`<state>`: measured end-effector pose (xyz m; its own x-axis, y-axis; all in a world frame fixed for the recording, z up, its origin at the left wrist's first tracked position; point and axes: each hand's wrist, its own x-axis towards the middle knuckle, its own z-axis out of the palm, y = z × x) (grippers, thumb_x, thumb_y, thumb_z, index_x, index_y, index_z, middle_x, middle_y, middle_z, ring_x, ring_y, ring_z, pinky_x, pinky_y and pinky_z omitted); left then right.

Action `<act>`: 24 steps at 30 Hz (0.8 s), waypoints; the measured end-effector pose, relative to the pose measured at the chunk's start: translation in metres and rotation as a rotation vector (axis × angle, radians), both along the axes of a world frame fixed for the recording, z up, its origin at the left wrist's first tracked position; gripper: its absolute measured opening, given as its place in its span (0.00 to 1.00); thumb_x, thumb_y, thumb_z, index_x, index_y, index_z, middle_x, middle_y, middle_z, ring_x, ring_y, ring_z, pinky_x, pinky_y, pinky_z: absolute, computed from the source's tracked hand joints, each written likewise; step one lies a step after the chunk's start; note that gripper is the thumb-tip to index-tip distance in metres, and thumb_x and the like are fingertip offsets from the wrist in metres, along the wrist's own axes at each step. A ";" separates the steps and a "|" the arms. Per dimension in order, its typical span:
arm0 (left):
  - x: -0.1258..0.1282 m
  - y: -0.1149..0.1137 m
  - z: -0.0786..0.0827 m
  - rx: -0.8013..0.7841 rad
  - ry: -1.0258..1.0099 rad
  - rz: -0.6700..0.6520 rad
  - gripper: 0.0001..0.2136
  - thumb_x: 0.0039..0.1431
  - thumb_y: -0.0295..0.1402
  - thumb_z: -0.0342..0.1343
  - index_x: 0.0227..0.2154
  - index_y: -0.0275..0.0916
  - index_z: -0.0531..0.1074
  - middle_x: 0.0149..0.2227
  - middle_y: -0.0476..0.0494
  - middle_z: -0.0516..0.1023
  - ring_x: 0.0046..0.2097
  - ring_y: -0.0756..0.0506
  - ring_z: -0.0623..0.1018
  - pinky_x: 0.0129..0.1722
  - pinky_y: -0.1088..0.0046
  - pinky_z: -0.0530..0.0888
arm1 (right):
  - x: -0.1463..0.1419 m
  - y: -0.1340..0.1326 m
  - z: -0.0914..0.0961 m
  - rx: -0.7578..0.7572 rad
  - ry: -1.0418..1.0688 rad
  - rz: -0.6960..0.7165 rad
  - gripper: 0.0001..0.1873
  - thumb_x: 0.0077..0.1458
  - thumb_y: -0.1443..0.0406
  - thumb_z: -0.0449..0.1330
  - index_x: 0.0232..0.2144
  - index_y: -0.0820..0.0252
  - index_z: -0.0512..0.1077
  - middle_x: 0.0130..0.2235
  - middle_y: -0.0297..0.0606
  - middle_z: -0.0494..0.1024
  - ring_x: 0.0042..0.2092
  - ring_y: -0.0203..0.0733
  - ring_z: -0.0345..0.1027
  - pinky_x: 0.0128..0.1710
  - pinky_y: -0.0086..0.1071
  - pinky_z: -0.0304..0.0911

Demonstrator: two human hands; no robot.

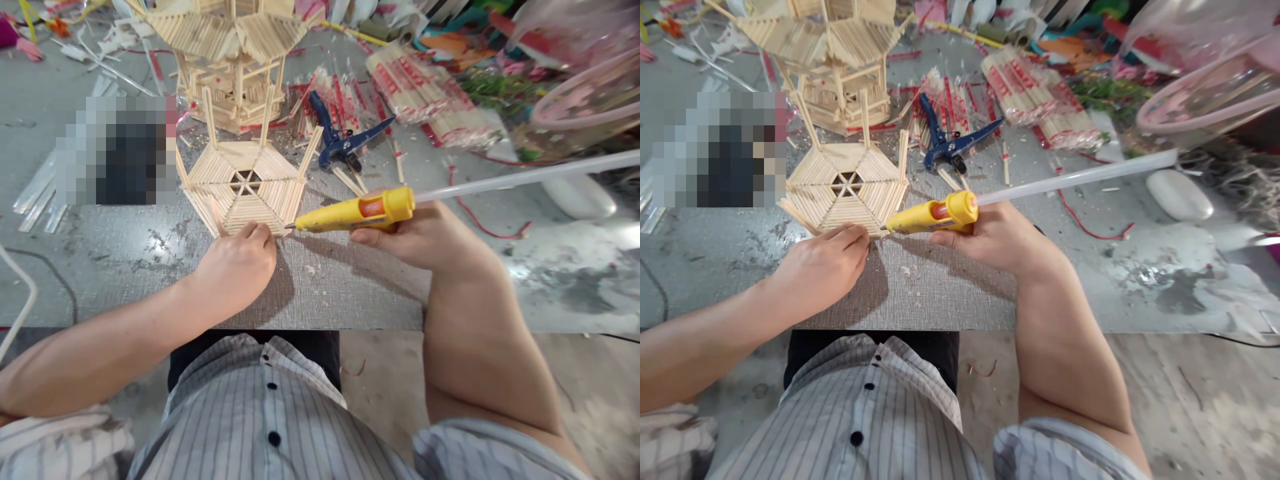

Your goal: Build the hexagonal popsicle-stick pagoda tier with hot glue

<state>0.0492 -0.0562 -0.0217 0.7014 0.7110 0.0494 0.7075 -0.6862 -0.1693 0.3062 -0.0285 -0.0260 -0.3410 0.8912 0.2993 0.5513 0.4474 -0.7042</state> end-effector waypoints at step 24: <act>-0.001 0.001 -0.001 -0.027 -0.006 -0.011 0.13 0.61 0.22 0.46 0.39 0.30 0.76 0.43 0.34 0.77 0.45 0.41 0.77 0.39 0.66 0.77 | -0.001 0.000 0.002 -0.047 -0.061 -0.062 0.17 0.46 0.46 0.62 0.30 0.50 0.74 0.27 0.34 0.75 0.29 0.44 0.69 0.34 0.41 0.67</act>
<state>0.0483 -0.0556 -0.0223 0.7091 0.7042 0.0345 0.7007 -0.6984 -0.1460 0.3049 -0.0290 -0.0242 -0.3012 0.9238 0.2366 0.6195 0.3782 -0.6879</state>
